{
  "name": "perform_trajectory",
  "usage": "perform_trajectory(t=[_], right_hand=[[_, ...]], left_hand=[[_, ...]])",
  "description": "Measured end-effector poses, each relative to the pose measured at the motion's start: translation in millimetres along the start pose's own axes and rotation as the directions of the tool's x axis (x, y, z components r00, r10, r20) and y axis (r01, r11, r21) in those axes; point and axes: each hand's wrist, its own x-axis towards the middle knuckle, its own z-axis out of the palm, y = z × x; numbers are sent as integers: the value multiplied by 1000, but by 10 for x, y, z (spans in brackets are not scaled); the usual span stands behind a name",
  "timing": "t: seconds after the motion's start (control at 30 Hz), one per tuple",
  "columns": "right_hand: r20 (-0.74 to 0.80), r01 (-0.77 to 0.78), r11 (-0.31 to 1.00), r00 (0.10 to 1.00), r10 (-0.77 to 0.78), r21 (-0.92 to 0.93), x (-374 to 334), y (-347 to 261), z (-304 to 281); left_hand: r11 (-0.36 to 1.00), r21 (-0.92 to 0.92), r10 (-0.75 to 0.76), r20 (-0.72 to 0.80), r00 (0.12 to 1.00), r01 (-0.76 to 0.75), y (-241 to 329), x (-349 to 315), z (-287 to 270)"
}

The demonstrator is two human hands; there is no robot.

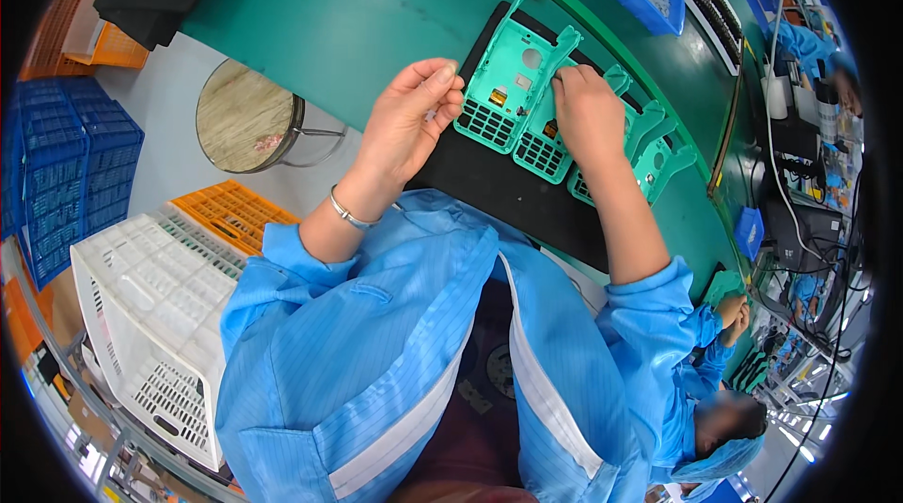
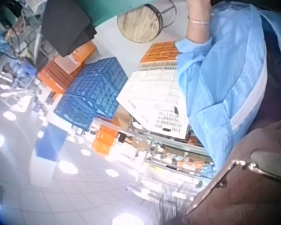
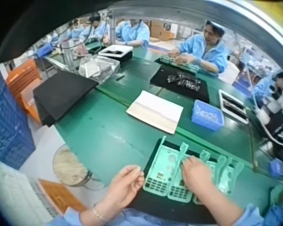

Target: Assembling electronic device housings by inserting small metal components and applying labels.

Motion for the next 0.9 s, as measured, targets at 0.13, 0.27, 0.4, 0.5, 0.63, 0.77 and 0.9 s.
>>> perform_trajectory(t=[0.13, 0.27, 0.4, 0.5, 0.63, 0.77, 0.9], right_hand=[[26, 52, 999, 998, -52, 5, 18, 23, 19], [-73, 130, 985, 990, -122, 116, 6, 130, 62], [-59, 133, 991, 990, -132, 11, -8, 72, 39], [-10, 122, 990, 992, -123, -76, 3, 88, 43], [-23, 131, 990, 991, -132, -53, 25, 154, 10], [8, 109, 985, 994, -111, 134, 13, 165, -87], [36, 43, 980, 998, -50, 194, 0, 123, -102]], left_hand=[[1000, -18, -6, -10, 1000, 6, 28, -1, -23], [999, -38, -27, 11, 1000, 27, 40, 2, -30], [999, -31, -29, -29, 999, 28, 46, -2, -41], [998, -51, -28, -12, 1000, 27, 49, 1, -78], [996, -89, -26, 20, 999, 28, 66, -2, -120], [999, -53, -1, -48, 999, -2, 76, -34, -113], [998, -65, -18, -39, 999, 16, 89, -31, -135]])
